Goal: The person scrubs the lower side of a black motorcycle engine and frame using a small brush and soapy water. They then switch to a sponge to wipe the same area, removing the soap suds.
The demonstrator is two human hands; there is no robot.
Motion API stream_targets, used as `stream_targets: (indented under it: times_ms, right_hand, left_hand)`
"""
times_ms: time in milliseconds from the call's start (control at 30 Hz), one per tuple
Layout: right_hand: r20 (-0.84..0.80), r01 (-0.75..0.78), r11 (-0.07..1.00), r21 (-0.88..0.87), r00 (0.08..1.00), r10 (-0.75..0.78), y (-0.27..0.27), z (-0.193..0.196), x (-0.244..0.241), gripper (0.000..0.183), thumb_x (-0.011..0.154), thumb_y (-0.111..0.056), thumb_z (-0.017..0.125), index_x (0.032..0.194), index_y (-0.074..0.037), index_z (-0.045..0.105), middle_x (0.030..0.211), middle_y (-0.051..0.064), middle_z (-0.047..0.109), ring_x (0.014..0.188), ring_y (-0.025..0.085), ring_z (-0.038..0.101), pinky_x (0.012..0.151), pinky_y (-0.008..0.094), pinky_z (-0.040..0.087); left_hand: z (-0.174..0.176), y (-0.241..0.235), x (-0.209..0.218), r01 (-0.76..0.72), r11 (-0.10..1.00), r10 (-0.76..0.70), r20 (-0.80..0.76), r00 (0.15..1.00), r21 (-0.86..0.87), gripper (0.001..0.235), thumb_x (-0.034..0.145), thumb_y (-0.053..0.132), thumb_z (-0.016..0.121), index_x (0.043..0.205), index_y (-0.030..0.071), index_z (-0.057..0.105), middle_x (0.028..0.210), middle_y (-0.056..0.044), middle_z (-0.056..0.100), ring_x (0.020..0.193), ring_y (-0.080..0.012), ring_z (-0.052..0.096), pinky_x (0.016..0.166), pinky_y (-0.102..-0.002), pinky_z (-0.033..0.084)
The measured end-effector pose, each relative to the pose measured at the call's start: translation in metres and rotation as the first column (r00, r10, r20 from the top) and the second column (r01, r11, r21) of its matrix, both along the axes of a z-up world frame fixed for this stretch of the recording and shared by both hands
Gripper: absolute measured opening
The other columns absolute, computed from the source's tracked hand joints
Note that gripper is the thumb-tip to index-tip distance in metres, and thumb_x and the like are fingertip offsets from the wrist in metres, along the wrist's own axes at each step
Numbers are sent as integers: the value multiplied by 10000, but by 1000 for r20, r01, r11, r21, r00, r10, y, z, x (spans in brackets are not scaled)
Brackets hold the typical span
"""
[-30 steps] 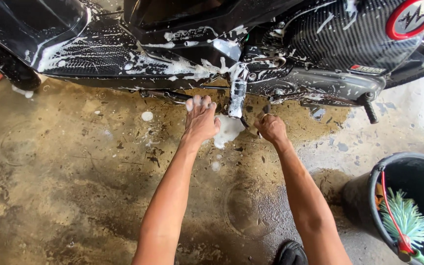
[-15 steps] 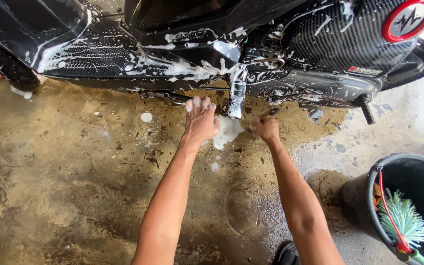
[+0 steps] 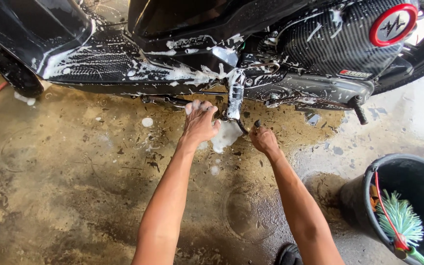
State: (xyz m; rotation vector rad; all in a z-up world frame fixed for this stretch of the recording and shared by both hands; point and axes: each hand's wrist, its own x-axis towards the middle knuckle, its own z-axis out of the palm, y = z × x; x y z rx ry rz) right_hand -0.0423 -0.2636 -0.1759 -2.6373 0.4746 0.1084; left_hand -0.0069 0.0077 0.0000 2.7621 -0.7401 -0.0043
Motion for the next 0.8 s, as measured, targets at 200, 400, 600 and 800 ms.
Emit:
stream_targets:
  times_ms: [200, 400, 600, 800]
  right_hand:
    - [-111, -183, 953, 243, 970, 214, 16, 186, -58, 415, 951, -407, 611, 949, -22, 766, 891, 257, 755, 950, 427, 738, 868, 522, 578]
    - [22, -229, 823, 519, 967, 255, 25, 264, -100, 305, 1048, -192, 558, 1195, 47, 678, 911, 270, 744, 699, 315, 684, 743, 440, 579]
    - [770, -437, 899, -34, 562, 302, 50, 346, -86, 184, 1017, -205, 720, 1113, -49, 738, 892, 201, 724, 760, 392, 721, 627, 460, 570]
    - [771, -508, 853, 119, 589, 243, 66, 378, -72, 105, 1013, -180, 722, 1050, -86, 750, 853, 93, 749, 728, 208, 740, 615, 339, 610]
  left_hand:
    - [52, 5, -22, -65, 943, -21, -252, 968, -327, 443, 956, 341, 576, 1350, 142, 608, 1337, -125, 642, 1297, -312, 522, 1123, -492, 279]
    - [115, 0, -47, -135, 681, -92, -268, 959, -720, 255, 989, 129, 595, 1214, 20, 649, 1213, -221, 667, 1183, -406, 627, 1026, -536, 491]
    - [188, -28, -82, 267, 620, -335, 58, 940, -737, 421, 969, 124, 593, 1368, 5, 536, 1336, -329, 531, 1184, -478, 589, 1008, -642, 493]
    - [174, -47, -65, 122, 673, -219, -39, 975, -729, 236, 977, 85, 652, 1191, 56, 558, 1118, -228, 669, 1034, -418, 685, 944, -615, 526]
